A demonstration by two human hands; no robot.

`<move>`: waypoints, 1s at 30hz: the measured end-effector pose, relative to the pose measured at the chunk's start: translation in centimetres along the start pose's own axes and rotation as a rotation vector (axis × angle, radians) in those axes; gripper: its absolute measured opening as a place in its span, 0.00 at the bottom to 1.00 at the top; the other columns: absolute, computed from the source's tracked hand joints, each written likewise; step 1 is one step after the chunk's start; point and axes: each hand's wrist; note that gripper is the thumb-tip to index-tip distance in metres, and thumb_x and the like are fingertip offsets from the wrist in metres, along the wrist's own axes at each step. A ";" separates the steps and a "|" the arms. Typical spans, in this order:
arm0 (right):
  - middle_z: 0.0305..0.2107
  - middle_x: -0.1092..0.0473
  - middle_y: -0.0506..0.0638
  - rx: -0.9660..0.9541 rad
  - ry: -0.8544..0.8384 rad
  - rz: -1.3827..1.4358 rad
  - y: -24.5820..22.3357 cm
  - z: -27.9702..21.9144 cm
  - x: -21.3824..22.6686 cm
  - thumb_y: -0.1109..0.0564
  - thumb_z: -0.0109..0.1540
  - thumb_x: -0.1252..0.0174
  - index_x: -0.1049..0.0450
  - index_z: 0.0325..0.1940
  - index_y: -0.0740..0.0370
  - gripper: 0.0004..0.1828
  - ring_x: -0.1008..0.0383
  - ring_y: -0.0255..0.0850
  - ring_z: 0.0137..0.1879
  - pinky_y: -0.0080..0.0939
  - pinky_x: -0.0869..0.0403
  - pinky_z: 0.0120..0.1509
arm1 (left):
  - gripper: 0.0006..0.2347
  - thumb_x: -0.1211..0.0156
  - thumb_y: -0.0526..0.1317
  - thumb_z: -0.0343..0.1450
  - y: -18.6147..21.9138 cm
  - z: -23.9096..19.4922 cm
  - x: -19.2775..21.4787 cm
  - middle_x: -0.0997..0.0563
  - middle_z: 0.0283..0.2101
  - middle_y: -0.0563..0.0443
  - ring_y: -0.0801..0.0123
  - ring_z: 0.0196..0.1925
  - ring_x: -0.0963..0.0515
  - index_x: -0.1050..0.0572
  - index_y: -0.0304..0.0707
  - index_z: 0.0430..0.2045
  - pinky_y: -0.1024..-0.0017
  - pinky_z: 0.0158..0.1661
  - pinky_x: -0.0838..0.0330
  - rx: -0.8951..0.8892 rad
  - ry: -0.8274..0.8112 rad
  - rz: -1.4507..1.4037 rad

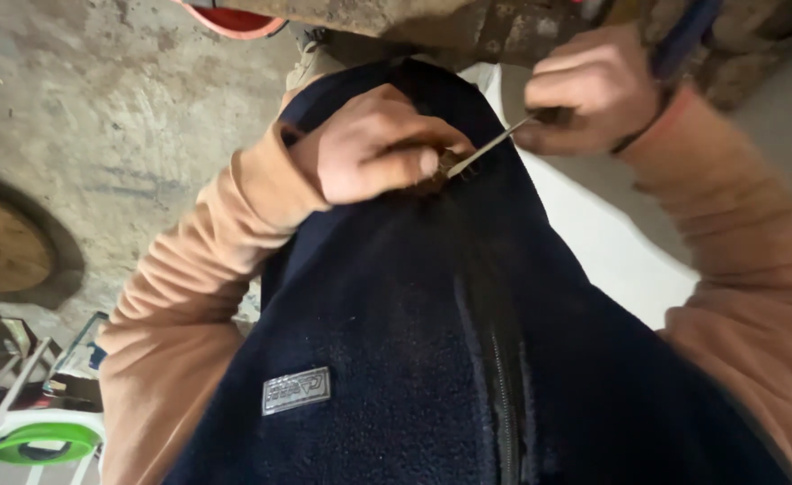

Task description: Repairing and winding a copper wire motor coil by hand using tools in a workshop.

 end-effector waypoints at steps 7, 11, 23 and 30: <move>0.25 0.29 0.50 -0.109 0.111 -0.119 -5.4 0.7 -2.4 0.49 0.62 0.31 0.23 0.34 0.57 0.12 0.27 0.50 0.31 0.49 0.29 0.35 | 0.18 0.52 0.43 0.84 2.1 -2.2 -2.2 0.19 0.45 0.41 0.51 0.44 0.16 0.36 0.30 0.67 0.62 0.48 0.22 0.086 0.269 0.239; 0.27 0.29 0.53 -0.266 0.138 0.080 -7.3 1.9 -2.7 0.51 0.65 0.35 0.23 0.40 0.58 0.09 0.27 0.53 0.32 0.51 0.30 0.37 | 0.14 0.55 0.41 0.86 2.4 -1.5 -1.9 0.17 0.46 0.41 0.54 0.45 0.14 0.33 0.31 0.62 0.65 0.50 0.20 0.077 0.323 0.192; 0.18 0.32 0.46 -0.071 0.387 -0.109 -5.1 1.0 -6.1 0.45 0.57 0.28 0.23 0.29 0.54 0.15 0.30 0.45 0.24 0.46 0.37 0.30 | 0.06 0.46 0.31 0.80 1.2 -0.9 -2.6 0.15 0.46 0.42 0.58 0.44 0.12 0.24 0.31 0.48 0.71 0.45 0.18 -0.063 0.402 0.112; 0.20 0.34 0.46 0.108 0.440 0.060 -4.0 0.4 -7.3 0.42 0.59 0.29 0.30 0.27 0.56 0.21 0.31 0.45 0.26 0.46 0.36 0.33 | 0.07 0.46 0.31 0.79 2.9 -0.4 -3.0 0.15 0.47 0.43 0.60 0.38 0.13 0.22 0.33 0.48 0.69 0.43 0.18 -0.041 0.409 0.187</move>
Point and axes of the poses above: each hand's wrist, its own z-axis towards the middle knuckle, its own x-axis out of the back of the hand, y = z × x
